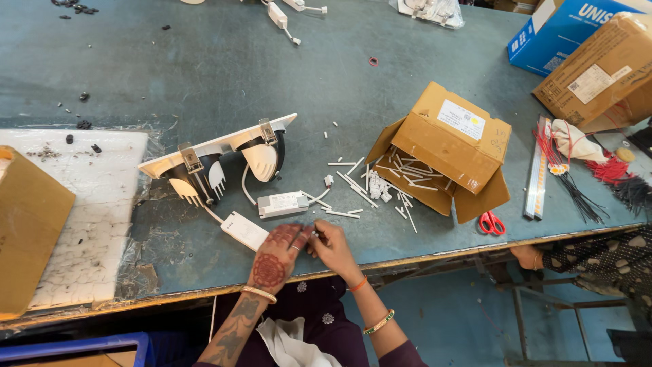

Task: The person assembles electrical components for lighting fixtures by hand, connecting wires to LED drivers and inserting connectors into white plastic housings.

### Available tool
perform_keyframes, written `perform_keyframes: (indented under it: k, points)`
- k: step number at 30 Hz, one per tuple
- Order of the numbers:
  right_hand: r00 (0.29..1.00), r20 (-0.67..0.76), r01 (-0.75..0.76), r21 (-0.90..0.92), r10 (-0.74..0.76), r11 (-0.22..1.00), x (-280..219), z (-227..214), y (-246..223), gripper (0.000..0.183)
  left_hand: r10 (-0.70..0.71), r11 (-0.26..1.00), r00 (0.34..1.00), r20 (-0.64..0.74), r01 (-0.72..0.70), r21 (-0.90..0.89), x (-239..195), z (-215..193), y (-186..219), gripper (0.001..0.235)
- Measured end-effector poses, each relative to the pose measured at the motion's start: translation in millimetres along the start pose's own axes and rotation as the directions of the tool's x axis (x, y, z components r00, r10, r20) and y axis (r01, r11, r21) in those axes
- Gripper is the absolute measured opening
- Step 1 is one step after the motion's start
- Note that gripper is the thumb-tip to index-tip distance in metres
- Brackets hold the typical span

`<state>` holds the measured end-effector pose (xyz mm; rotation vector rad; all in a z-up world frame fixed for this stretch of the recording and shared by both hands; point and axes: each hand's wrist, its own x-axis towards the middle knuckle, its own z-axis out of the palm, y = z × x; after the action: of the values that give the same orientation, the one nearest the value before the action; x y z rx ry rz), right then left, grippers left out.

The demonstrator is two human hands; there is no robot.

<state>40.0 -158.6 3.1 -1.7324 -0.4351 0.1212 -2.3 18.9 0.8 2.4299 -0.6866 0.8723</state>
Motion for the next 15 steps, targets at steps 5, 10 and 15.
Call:
perform_keyframes:
  k: [5, 10, 15]
  points:
    - [0.999, -0.033, 0.035, -0.032, -0.036, 0.999, -5, 3, -6, 0.012, -0.167, 0.982, 0.98, 0.105, 0.175, -0.071, -7, 1, -5, 0.044]
    - [0.993, -0.089, 0.074, -0.053, -0.078, 0.996, -5, 3, -7, 0.015, -0.312, 0.936, 0.937, 0.157, 0.331, -0.119, -1, -7, 2, 0.036]
    - [0.989, -0.142, 0.046, -0.032, -0.05, 0.998, -2, 2, 7, 0.016, -0.428, 0.863, 0.903, 0.031, 0.418, -0.282, 4, -14, 12, 0.019]
